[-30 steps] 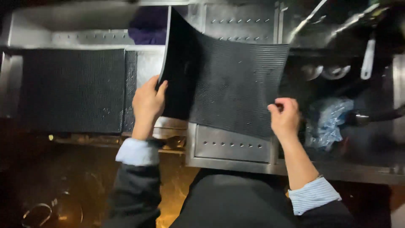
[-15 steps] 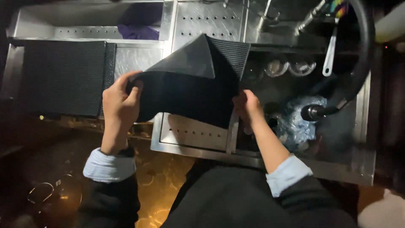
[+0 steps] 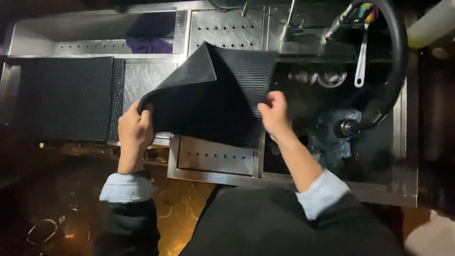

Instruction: The person washes several black rubber mats one by one using a handheld spray nozzle in a commercial kitchen sink. They rinse each mat thoroughly, flip it to clean both sides, and place the cleaned mats on a stainless steel drying rack.

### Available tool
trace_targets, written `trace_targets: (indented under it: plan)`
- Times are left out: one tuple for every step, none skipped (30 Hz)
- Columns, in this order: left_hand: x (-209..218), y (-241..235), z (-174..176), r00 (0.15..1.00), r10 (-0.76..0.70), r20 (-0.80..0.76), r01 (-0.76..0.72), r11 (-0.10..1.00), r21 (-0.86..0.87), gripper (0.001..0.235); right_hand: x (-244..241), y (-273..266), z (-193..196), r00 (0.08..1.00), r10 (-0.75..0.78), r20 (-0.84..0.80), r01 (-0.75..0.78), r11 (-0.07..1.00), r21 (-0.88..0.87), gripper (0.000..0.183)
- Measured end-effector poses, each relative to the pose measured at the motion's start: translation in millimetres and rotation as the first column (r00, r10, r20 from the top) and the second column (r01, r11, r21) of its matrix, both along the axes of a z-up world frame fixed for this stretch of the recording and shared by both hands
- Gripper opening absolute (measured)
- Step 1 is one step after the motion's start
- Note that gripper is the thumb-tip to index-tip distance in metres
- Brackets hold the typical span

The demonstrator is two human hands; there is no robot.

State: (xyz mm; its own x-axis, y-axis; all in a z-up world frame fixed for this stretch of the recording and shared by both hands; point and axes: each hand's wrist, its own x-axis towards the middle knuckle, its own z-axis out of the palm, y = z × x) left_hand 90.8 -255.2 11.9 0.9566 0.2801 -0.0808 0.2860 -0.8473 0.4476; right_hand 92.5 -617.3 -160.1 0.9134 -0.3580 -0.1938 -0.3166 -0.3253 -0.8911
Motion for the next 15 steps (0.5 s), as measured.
trace_targets:
  plan:
    - [0,3,5,0.999,-0.037,-0.012,0.037,0.999,-0.001,0.033,-12,-10,20,0.994,-0.098,0.056,0.090,0.987,0.136,0.037]
    - [-2,6,9,0.997,-0.071,-0.025,0.071,0.997,-0.005,0.032,-24,-20,39,0.975,-0.198,0.098,0.165,0.949,0.270,0.045]
    - [-1,10,-8,0.997,-0.073,-0.023,0.073,0.997,-0.012,0.032,-36,-41,36,0.975,-0.199,0.101,0.166,0.950,0.263,0.045]
    - [-1,14,-26,0.991,-0.130,-0.043,0.128,0.990,-0.058,0.030,-50,-64,32,0.975,-0.206,0.084,0.173,0.940,0.295,0.048]
    - [-3,17,-44,0.980,-0.188,-0.060,0.181,0.978,-0.104,0.030,-64,-87,28,0.975,-0.213,0.066,0.180,0.928,0.326,0.050]
    - [-3,11,-61,0.980,-0.188,-0.062,0.180,0.977,-0.111,0.030,-80,-105,10,0.975,-0.212,0.065,0.181,0.930,0.320,0.050]
    - [-4,5,-79,0.968,-0.230,-0.098,0.211,0.962,-0.173,0.034,-96,-125,-7,0.983,-0.183,0.001,0.175,0.945,0.276,0.046]
    - [-5,-2,-96,0.952,-0.277,-0.132,0.241,0.942,-0.234,0.039,-113,-145,-25,0.985,-0.158,-0.063,0.169,0.958,0.234,0.043]
    - [-4,-10,-109,0.951,-0.279,-0.133,0.243,0.940,-0.238,0.039,-116,-144,-18,0.985,-0.160,-0.065,0.171,0.958,0.230,0.043]
    - [-6,-18,-121,0.950,-0.259,-0.171,0.216,0.948,-0.234,0.042,-123,-142,-11,0.983,-0.151,-0.100,0.171,0.958,0.232,0.043]
    - [-8,-27,-134,0.948,-0.239,-0.210,0.190,0.955,-0.229,0.045,-131,-142,-4,0.980,-0.142,-0.136,0.171,0.957,0.234,0.044]
    - [-9,-35,-122,0.943,-0.251,-0.216,0.201,0.952,-0.231,0.045,-131,-146,-21,0.978,-0.154,-0.143,0.185,0.955,0.232,0.044]
    - [-10,-44,-110,0.938,-0.178,-0.298,0.103,0.963,-0.250,0.046,-132,-152,-37,0.977,-0.156,-0.143,0.195,0.926,0.323,0.048]
    - [-7,-52,-97,0.923,-0.104,-0.371,0.006,0.966,-0.257,0.054,-128,-157,-53,0.979,-0.157,-0.133,0.199,0.888,0.414,0.052]
    - [-3,-64,-78,0.922,-0.114,-0.370,0.017,0.966,-0.256,0.054,-123,-164,-74,0.977,-0.168,-0.132,0.209,0.886,0.414,0.052]
